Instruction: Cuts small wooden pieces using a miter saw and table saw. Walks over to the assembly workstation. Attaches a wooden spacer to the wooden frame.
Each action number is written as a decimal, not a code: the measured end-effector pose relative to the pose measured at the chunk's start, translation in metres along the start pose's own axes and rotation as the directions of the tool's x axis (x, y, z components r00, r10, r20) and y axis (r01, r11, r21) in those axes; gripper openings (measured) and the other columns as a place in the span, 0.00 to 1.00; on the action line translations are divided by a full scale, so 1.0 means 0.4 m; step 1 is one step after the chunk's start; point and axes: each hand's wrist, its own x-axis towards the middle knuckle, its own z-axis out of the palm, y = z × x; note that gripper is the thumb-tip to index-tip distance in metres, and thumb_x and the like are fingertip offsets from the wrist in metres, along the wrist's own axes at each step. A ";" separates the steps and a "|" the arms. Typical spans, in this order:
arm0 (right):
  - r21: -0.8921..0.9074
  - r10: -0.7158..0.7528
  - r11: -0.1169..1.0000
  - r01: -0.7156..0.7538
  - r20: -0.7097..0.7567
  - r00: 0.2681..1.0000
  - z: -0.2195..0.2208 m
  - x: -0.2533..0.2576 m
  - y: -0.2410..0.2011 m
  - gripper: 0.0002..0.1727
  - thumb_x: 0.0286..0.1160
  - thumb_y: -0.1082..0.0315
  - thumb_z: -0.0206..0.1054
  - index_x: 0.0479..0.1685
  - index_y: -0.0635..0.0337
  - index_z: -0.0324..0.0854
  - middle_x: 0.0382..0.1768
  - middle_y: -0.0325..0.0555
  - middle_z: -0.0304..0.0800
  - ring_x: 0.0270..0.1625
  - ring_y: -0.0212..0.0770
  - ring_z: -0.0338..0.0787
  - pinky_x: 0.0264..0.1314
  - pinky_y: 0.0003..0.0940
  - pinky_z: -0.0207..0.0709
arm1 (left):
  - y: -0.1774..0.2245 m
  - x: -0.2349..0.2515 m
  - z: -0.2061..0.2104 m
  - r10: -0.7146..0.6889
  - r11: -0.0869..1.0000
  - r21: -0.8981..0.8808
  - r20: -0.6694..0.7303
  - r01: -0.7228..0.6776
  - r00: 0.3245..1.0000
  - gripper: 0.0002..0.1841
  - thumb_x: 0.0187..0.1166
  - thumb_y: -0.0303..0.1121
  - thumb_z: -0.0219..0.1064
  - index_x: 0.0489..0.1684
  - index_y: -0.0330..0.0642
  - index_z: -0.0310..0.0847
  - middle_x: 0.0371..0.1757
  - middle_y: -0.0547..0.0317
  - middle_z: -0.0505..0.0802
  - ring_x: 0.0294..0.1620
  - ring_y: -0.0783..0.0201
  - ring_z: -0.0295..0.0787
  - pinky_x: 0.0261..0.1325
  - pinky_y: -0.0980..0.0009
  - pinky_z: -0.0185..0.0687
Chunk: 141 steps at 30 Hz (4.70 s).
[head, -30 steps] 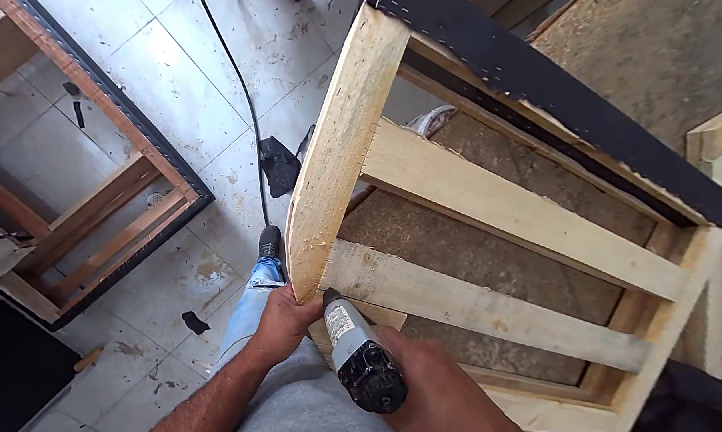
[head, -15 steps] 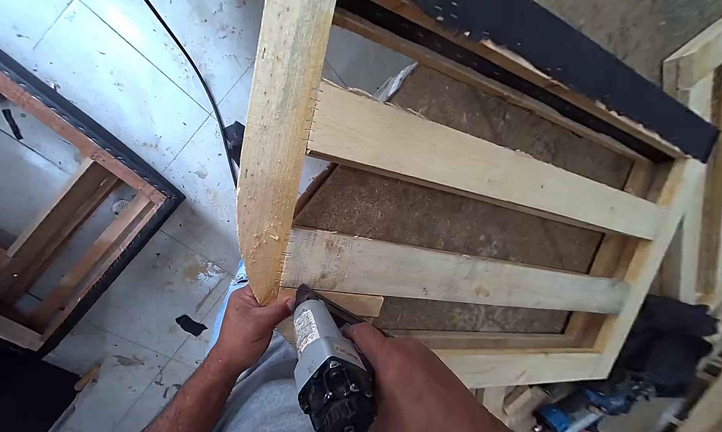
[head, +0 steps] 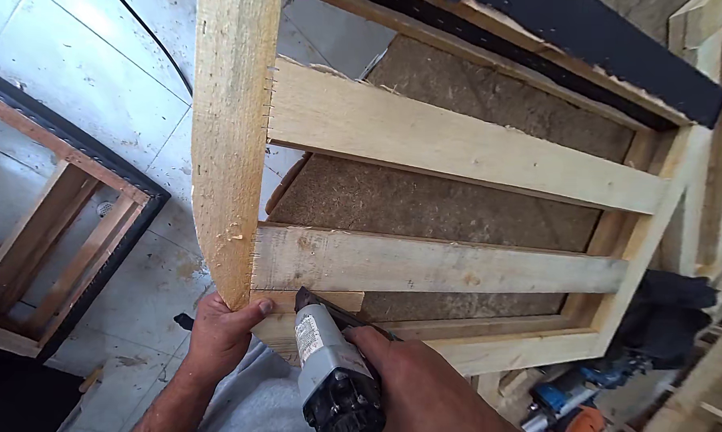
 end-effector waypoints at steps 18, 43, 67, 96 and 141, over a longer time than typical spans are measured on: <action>0.054 0.004 0.999 -0.001 -0.045 0.999 0.002 -0.041 0.116 0.33 0.55 0.45 0.79 0.61 0.51 0.79 0.32 0.43 0.90 0.38 0.50 0.94 0.33 0.56 0.84 | 0.003 -0.002 0.001 0.016 1.000 0.021 0.003 -0.016 1.000 0.18 0.59 0.29 0.86 0.48 0.41 0.90 0.42 0.46 0.97 0.41 0.58 0.98 0.49 0.58 0.96; 0.077 -0.003 0.997 0.013 -0.133 0.991 0.006 -0.074 0.213 0.32 0.57 0.45 0.77 0.61 0.51 0.80 0.33 0.43 0.91 0.39 0.49 0.95 0.33 0.56 0.85 | 0.004 0.005 -0.007 0.000 1.000 0.001 0.044 0.000 0.999 0.20 0.61 0.29 0.84 0.53 0.42 0.88 0.45 0.46 0.96 0.43 0.57 0.98 0.51 0.56 0.95; 0.098 -0.060 0.993 0.069 -0.094 0.994 0.033 -0.127 0.101 0.36 0.60 0.52 0.80 0.72 0.54 0.79 0.31 0.51 0.94 0.35 0.57 0.96 0.33 0.63 0.85 | 0.022 0.006 -0.034 -0.106 0.988 -0.098 0.139 0.120 0.985 0.14 0.71 0.34 0.80 0.51 0.41 0.90 0.47 0.45 0.96 0.46 0.56 0.97 0.57 0.54 0.93; -0.063 -0.023 0.998 0.025 0.019 1.000 0.085 -0.004 -0.076 0.32 0.60 0.42 0.75 0.59 0.53 0.79 0.28 0.45 0.89 0.34 0.52 0.94 0.30 0.53 0.83 | 0.094 0.059 -0.054 -0.131 0.967 0.243 0.221 0.075 0.967 0.09 0.68 0.23 0.74 0.44 0.38 0.92 0.41 0.47 0.97 0.41 0.60 0.97 0.50 0.62 0.94; -0.038 0.077 0.996 -0.077 0.005 0.997 0.047 -0.090 0.183 0.35 0.52 0.41 0.78 0.60 0.51 0.79 0.29 0.47 0.90 0.34 0.55 0.93 0.30 0.57 0.82 | 0.088 0.063 -0.054 -0.105 0.975 0.219 0.249 0.050 0.963 0.16 0.67 0.32 0.80 0.53 0.47 0.90 0.46 0.52 0.97 0.44 0.63 0.97 0.53 0.62 0.94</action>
